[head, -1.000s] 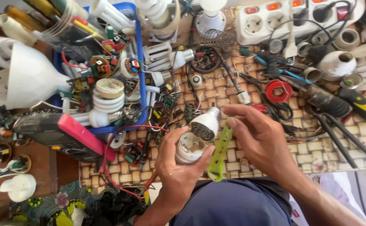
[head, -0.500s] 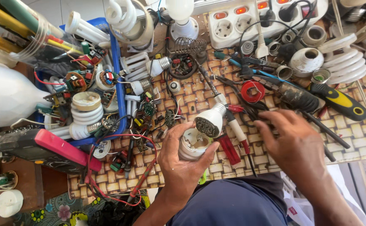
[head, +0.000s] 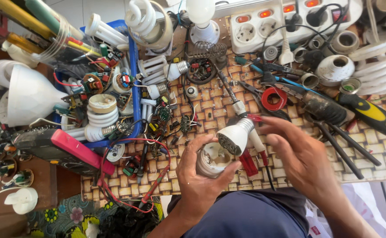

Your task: The person disassembles a compact fluorescent light bulb using pliers and a utility knife, then reassembles it by hand. The person handles the bulb and tools on a cluttered workbench.

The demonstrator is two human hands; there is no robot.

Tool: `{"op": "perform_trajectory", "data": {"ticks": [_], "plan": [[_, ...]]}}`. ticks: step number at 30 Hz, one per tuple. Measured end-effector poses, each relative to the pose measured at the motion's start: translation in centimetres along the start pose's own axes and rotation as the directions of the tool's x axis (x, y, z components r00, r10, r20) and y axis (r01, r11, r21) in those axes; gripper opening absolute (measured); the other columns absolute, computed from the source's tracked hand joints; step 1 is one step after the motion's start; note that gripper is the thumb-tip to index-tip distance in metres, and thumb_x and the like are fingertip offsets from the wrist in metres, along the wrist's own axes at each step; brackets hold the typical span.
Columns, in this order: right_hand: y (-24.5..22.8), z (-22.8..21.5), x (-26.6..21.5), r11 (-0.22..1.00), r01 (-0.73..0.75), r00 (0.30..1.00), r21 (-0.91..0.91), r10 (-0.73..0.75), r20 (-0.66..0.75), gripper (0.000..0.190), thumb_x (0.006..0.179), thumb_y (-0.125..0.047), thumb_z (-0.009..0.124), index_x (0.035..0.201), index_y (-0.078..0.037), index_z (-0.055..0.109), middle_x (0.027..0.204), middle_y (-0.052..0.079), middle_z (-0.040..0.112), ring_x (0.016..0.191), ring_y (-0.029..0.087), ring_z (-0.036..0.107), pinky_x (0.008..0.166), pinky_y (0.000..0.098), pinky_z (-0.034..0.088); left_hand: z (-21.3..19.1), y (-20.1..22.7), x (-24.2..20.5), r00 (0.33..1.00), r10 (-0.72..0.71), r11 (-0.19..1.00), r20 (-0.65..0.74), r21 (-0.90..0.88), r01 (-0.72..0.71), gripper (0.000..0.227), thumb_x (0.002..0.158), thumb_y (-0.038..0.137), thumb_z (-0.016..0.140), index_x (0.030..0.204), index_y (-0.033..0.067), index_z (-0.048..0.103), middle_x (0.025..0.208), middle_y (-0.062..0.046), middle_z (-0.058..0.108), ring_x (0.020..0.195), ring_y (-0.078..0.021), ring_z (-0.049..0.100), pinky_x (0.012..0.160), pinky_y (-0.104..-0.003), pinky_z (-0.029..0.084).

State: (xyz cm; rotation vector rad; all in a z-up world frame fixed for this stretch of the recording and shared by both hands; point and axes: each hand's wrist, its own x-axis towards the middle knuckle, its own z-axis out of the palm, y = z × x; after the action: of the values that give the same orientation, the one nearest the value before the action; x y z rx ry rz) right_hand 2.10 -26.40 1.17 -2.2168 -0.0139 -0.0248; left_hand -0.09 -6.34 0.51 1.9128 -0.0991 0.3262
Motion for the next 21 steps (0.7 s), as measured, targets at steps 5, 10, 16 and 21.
{"op": "perform_trajectory", "data": {"ticks": [5,10,16,21], "plan": [[-2.7,1.9,2.1,0.821,-0.216,0.974,0.528,0.146,0.172,0.031,0.094,-0.017,0.058,0.123,-0.008,0.065,0.086,0.005,0.07,0.064,0.012,0.061,0.061,0.0237,0.052,0.5,-0.4,0.2,0.985,-0.164,0.971,0.054,-0.169,0.171,0.058,0.069,0.02,0.089,0.117,0.0113,0.058,0.1,-0.007,0.07,0.082,-0.0119,0.068,0.069,-0.022,0.057],[-4.8,3.2,2.2,0.921,0.087,0.989,0.381,-0.125,0.078,0.027,0.092,-0.018,0.062,0.116,-0.005,0.065,0.103,0.007,0.073,0.09,0.014,0.07,0.076,0.0255,0.057,-1.2,-0.7,0.9,0.962,-0.189,0.962,0.2,-0.157,0.221,0.071,0.079,0.041,0.075,0.135,0.0091,0.047,0.126,-0.013,0.061,0.102,-0.0168,0.065,0.086,-0.024,0.056],[-4.1,2.9,1.8,0.923,0.31,0.949,0.228,-0.314,-0.019,0.032,0.097,-0.017,0.059,0.128,-0.008,0.058,0.108,0.009,0.072,0.093,0.017,0.072,0.084,0.0305,0.056,-1.9,0.8,2.7,0.797,-0.561,0.807,0.224,-0.067,0.587,0.058,0.07,0.029,0.081,0.123,0.0126,0.062,0.101,-0.004,0.071,0.081,-0.0122,0.065,0.073,-0.027,0.059],[0.7,-3.1,1.6,0.879,0.218,0.933,-0.424,-0.316,-0.174,0.038,0.092,-0.029,0.07,0.121,-0.005,0.067,0.119,0.015,0.068,0.106,0.029,0.063,0.091,0.0414,0.052,-2.9,1.1,3.0,0.809,-0.519,0.807,0.275,-0.153,0.57,0.062,0.072,0.027,0.079,0.128,0.0089,0.059,0.104,-0.007,0.07,0.087,-0.0165,0.066,0.08,-0.03,0.059]]}}
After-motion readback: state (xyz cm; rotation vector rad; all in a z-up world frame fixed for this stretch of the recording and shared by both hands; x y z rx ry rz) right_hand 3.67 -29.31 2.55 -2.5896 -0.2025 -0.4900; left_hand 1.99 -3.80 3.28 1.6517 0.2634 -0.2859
